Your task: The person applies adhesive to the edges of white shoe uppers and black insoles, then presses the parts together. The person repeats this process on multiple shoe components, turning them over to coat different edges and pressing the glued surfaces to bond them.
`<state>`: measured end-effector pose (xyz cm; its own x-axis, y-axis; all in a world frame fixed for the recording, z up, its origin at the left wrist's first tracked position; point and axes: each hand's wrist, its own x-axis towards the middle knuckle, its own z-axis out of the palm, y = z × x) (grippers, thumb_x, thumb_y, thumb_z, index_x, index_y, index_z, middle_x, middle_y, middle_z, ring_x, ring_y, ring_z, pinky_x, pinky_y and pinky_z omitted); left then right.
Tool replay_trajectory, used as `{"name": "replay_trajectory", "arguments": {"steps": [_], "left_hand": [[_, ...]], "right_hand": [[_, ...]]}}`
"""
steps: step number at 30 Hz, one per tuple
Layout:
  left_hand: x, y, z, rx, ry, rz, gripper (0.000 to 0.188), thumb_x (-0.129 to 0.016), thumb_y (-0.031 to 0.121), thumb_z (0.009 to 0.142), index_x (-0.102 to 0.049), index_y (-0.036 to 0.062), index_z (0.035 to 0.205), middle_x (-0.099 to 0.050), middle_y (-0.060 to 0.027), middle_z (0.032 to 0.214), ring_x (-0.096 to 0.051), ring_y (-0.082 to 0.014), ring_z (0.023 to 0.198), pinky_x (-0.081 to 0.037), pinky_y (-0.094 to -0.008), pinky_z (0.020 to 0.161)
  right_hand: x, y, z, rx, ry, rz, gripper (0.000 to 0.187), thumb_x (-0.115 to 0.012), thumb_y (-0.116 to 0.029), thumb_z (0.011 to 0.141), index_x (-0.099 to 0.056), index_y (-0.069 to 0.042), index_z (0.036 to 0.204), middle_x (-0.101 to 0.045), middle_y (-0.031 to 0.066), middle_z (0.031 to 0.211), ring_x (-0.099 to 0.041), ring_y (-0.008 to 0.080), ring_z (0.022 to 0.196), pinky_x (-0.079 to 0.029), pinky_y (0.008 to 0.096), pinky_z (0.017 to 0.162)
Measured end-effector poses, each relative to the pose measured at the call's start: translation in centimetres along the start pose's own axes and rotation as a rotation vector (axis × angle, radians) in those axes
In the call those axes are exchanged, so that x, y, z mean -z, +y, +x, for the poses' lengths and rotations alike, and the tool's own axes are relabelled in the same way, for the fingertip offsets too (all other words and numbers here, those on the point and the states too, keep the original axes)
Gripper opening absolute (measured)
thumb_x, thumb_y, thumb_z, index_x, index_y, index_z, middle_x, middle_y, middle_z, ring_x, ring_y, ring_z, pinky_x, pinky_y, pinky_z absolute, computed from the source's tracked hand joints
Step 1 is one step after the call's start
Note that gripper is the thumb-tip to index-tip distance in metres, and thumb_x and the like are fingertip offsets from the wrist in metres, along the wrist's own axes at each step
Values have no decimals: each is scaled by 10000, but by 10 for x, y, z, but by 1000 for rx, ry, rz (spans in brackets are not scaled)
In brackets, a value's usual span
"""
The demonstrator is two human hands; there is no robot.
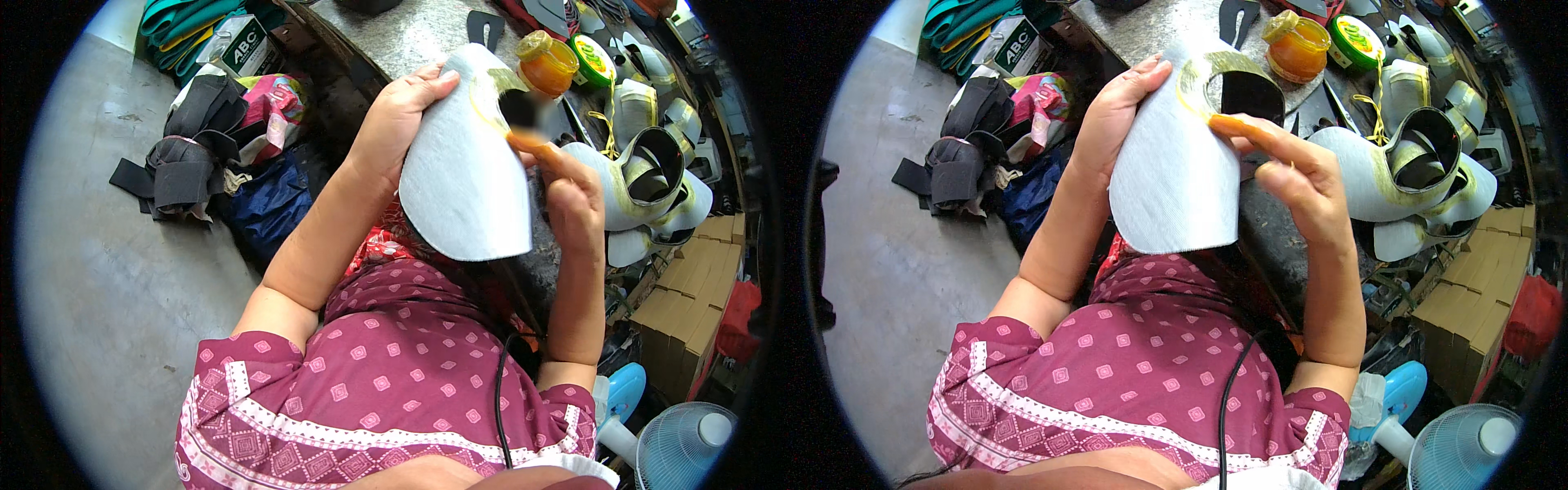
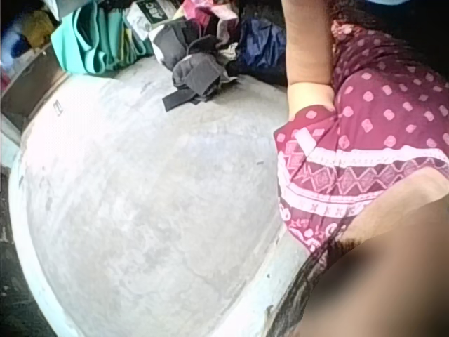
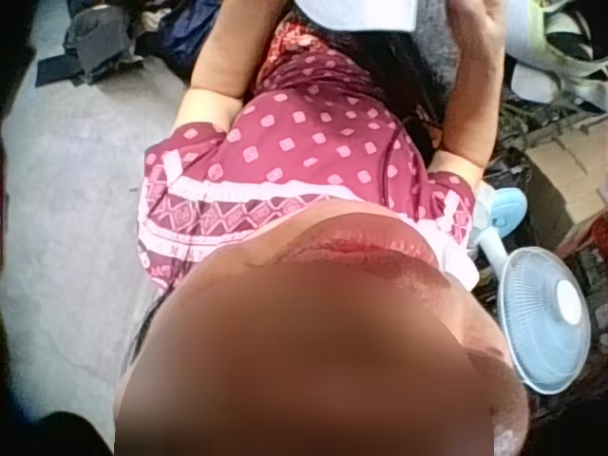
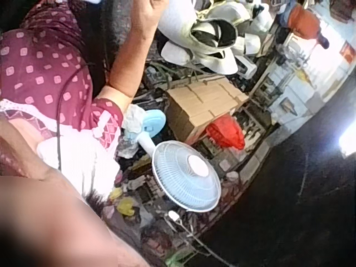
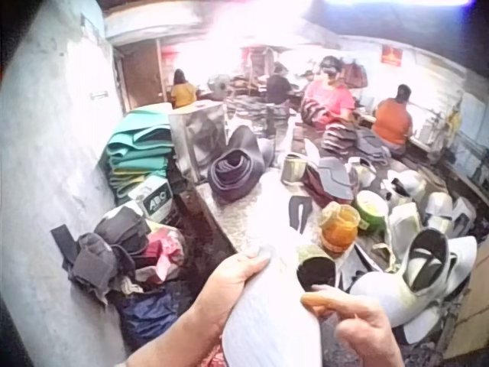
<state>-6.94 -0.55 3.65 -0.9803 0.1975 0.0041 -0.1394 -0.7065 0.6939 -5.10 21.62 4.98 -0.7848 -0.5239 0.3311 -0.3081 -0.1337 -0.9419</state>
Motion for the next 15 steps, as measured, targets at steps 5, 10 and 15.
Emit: {"name": "replay_trajectory", "arguments": {"steps": [5,10,15], "left_hand": [[-2,-7,-9,63,-252,-461,682,-450,527,983,-421,-24,1384,-583,-165,1281,-605,-239,1143,-487,-387,977],[-16,-23,-37,-289,-236,471,782,-574,524,901,-351,13,1449,-490,-138,1400,-506,-271,1271,-401,-418,1075],[-22,-24,-32,-183,40,180,367,-534,154,995,-495,-1,1326,-601,-133,1242,-610,-226,1114,-485,-383,976]], "right_hand": [[-1,-8,4,83,109,-104,414,-698,-45,833,-639,47,1232,-653,100,1101,-593,178,1006,-444,297,925],[-10,-15,10,53,148,-659,428,-685,61,811,-648,8,1234,-627,71,1020,-582,140,916,-462,248,816],[-20,-11,14,176,191,-889,513,-626,-393,907,-613,-52,1291,-652,134,1010,-604,292,946,-426,383,912]]}}
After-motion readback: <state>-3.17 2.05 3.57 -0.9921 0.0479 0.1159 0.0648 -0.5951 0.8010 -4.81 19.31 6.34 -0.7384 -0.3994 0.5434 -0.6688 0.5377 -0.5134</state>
